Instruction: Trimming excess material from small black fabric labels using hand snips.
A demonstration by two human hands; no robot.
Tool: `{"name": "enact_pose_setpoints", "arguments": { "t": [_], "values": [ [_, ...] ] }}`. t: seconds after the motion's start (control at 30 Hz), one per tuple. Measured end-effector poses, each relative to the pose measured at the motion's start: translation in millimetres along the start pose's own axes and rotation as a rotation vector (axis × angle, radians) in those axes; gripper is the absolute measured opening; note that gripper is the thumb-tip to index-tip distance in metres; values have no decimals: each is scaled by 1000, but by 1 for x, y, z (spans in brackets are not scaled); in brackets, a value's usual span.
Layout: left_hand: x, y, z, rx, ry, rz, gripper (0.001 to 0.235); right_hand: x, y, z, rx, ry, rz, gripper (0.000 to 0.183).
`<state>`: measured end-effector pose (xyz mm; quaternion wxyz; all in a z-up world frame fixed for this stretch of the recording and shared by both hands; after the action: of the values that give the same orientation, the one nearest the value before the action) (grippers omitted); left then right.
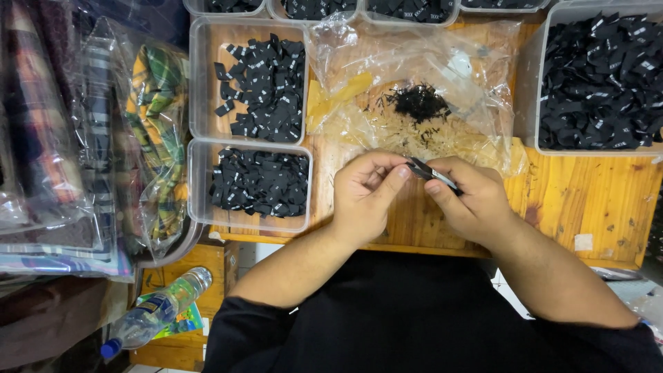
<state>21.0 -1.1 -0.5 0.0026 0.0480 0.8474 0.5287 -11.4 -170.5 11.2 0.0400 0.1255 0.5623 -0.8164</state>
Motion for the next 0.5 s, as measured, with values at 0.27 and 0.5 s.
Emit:
{"name": "enact_pose_setpoints", "arguments": {
  "t": [0.27, 0.5],
  "values": [
    [0, -6, 1, 41, -12, -7, 9, 2, 3, -2, 11, -2, 19, 16],
    [1, -10, 3, 38, -1, -8, 9, 2, 2, -3, 5, 8, 28, 15]
  ]
}}
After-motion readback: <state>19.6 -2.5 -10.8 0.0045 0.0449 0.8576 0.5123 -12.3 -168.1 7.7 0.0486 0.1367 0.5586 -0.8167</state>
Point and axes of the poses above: each hand's wrist, its own x-axis away from the middle knuckle, its own z-axis out of the back of the hand, y = z × x, the point moved 2 cm from there along -x, towards the middle knuckle, and after that the axes turned 6 degrees about y, right-handed, at the moved point
